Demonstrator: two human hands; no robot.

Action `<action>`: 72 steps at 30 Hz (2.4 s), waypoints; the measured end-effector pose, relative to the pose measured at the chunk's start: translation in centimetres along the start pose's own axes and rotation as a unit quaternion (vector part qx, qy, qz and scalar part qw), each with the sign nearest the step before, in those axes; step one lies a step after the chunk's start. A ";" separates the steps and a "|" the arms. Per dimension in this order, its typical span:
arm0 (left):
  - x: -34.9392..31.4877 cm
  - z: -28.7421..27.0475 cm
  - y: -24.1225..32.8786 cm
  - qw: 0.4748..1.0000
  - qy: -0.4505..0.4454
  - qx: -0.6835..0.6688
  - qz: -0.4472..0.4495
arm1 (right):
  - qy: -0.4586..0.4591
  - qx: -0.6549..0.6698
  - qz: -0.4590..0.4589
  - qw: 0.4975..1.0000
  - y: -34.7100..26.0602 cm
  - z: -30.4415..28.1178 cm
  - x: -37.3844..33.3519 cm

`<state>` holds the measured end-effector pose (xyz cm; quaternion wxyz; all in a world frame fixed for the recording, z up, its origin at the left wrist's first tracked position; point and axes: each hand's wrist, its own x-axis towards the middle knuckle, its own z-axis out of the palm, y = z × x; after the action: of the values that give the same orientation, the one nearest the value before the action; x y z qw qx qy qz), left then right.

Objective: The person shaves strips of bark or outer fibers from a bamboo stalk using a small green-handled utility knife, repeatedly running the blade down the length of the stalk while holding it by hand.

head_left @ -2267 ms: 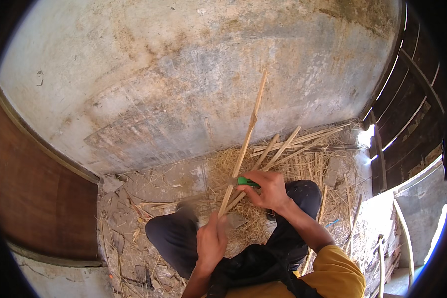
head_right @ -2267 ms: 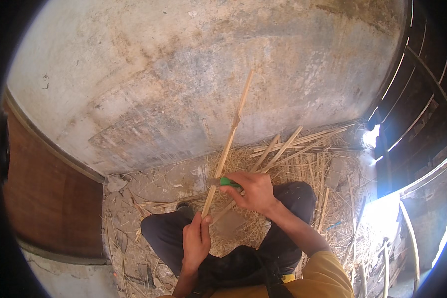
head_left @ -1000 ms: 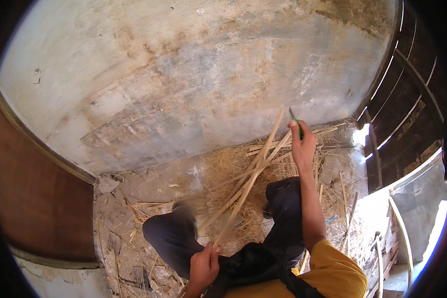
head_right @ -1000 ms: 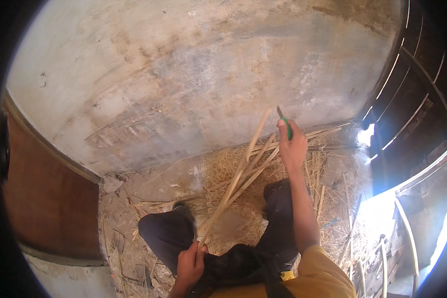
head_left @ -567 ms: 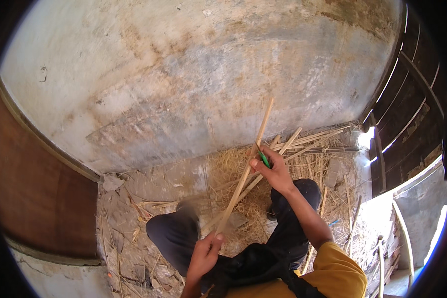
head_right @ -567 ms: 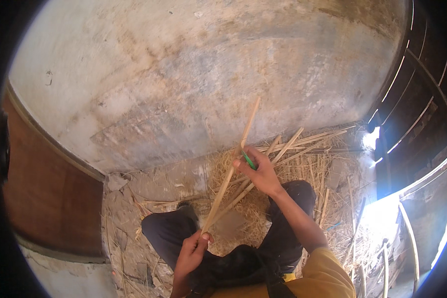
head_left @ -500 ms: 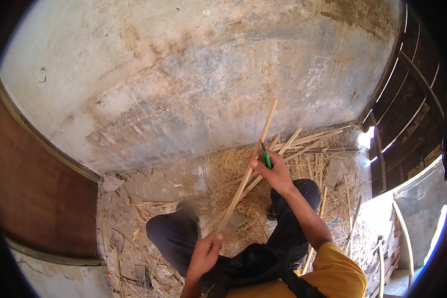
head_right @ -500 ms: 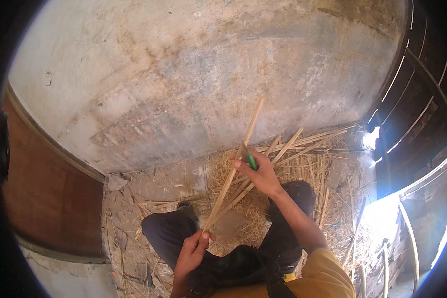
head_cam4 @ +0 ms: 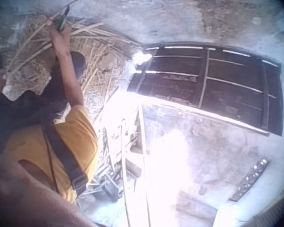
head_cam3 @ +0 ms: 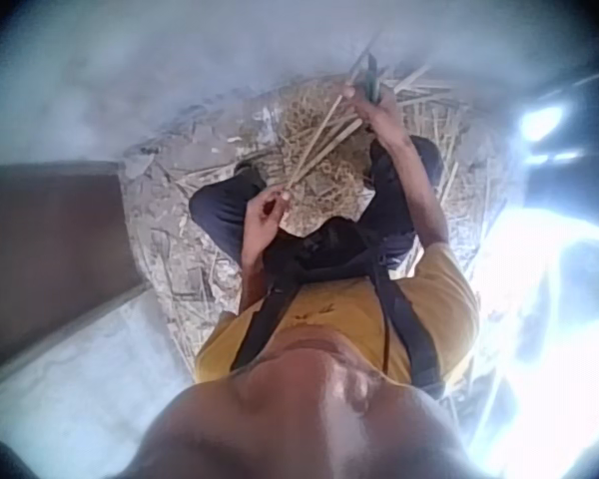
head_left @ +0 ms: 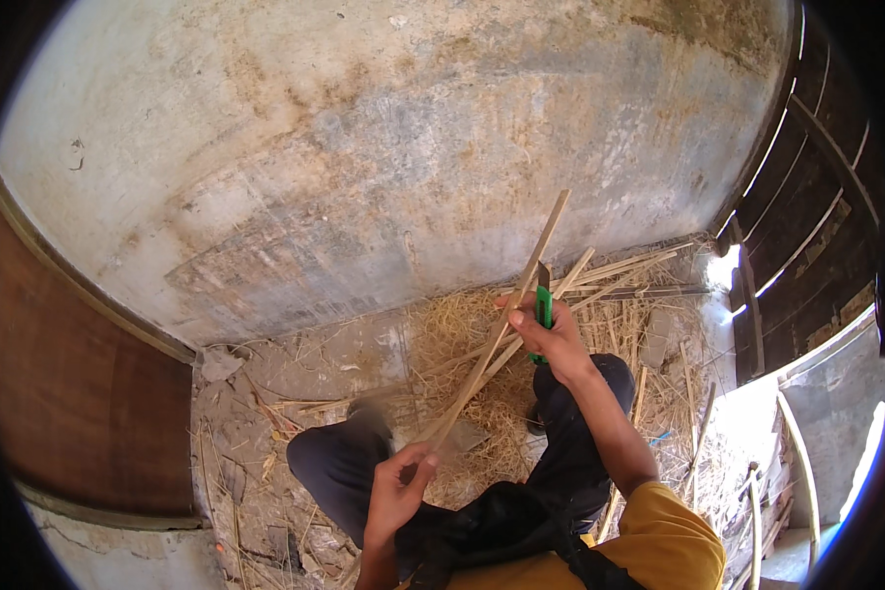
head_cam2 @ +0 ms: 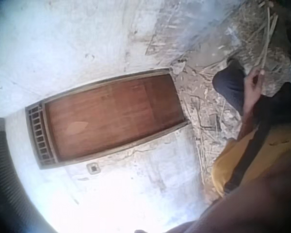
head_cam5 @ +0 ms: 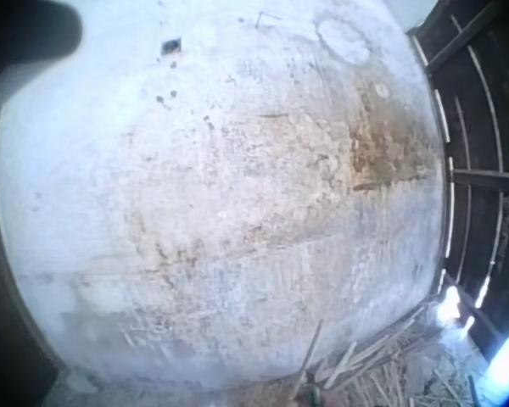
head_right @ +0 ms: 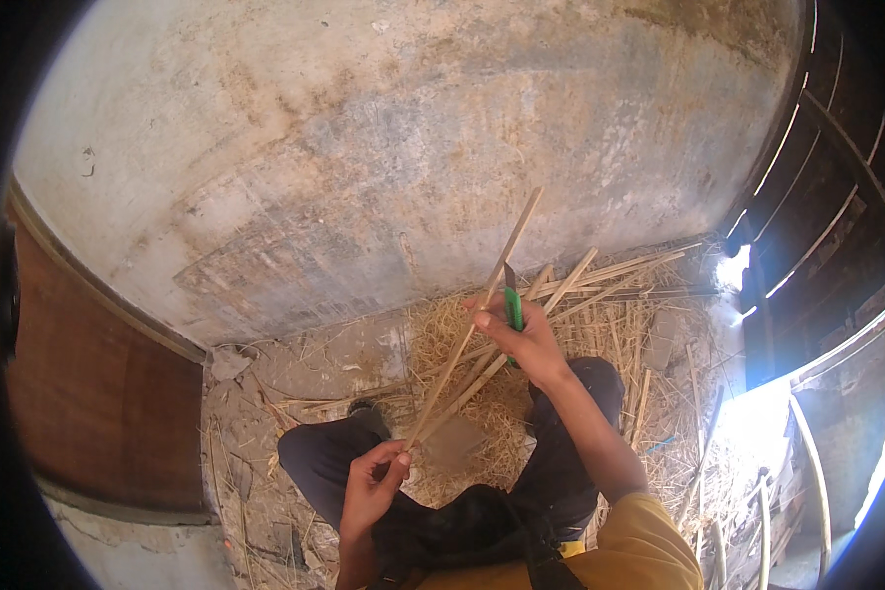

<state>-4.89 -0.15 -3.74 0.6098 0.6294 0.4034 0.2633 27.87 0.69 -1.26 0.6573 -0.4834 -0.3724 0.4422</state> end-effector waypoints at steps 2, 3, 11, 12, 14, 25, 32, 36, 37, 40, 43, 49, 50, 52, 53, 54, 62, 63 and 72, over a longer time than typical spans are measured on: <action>0.0 -0.1 -0.3 1.000 0.011 0.002 0.012 | -0.002 0.001 0.002 1.000 -0.1 -0.1 0.0; 0.1 -0.2 -0.3 1.000 0.010 -0.006 0.004 | -0.003 0.001 0.004 1.000 0.0 -0.1 0.0; 0.4 -0.3 0.3 0.999 -0.032 -0.004 -0.015 | 0.036 0.046 -0.021 0.998 2.3 -0.9 0.8; 0.4 -0.4 0.4 0.999 -0.041 -0.004 -0.018 | 0.042 0.045 -0.025 0.998 2.4 -0.9 0.9; 0.4 -0.6 0.5 0.998 -0.059 -0.004 -0.025 | 0.041 0.062 -0.017 0.997 2.4 -1.1 0.8; 0.4 -0.3 -0.7 0.999 -0.045 0.024 0.005 | 0.066 0.024 -0.005 0.998 1.2 -0.5 0.6; 0.4 0.3 -0.6 0.995 0.002 0.073 0.061 | 0.080 -0.003 0.000 0.997 1.6 -0.6 0.7; 0.5 0.3 -0.5 0.997 -0.012 0.062 0.033 | 0.093 -0.011 0.013 0.995 1.2 -0.3 0.6; 0.5 0.2 -0.6 0.998 -0.017 0.056 0.031 | 0.092 -0.001 0.014 0.996 1.2 -0.3 0.6; 0.5 0.2 -0.5 0.998 -0.022 0.053 0.028 | 0.084 0.020 0.019 0.996 1.4 -0.4 0.6; 0.5 0.3 0.0 0.998 -0.018 0.060 0.013 | 0.076 0.012 0.019 0.997 1.5 -0.5 0.6; 0.3 0.5 -0.4 0.998 -0.013 0.065 0.022 | 0.067 -0.010 0.004 0.998 2.1 -0.6 0.9; 0.3 0.5 -0.5 0.997 -0.015 0.066 0.029 | 0.064 -0.013 0.004 0.998 2.1 -0.6 0.9; 0.3 0.6 -0.1 0.997 -0.025 0.068 0.019 | 0.061 -0.015 0.011 0.998 2.0 -0.6 0.9; 0.3 0.6 0.1 0.997 -0.030 0.069 0.014 | 0.062 -0.012 0.017 0.998 2.0 -0.6 0.9; 0.3 0.6 0.3 0.997 -0.032 0.063 0.011 | 0.061 -0.009 0.023 0.998 1.9 -0.5 0.9; 0.4 0.9 0.5 0.999 -0.028 -0.021 -0.035 | 0.055 0.012 0.026 0.998 1.7 -0.1 0.7; 0.5 0.9 0.5 0.999 -0.025 -0.020 -0.034 | 0.055 0.011 0.023 0.998 1.6 0.0 0.7; 1.1 0.9 0.2 0.998 -0.006 -0.038 -0.044 | 0.011 0.029 0.004 1.000 1.4 0.2 0.5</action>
<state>-3.53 0.33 -3.78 0.6464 0.5889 0.4172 0.2476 27.57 1.42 -2.54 0.6733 -0.4703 -0.3504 0.4502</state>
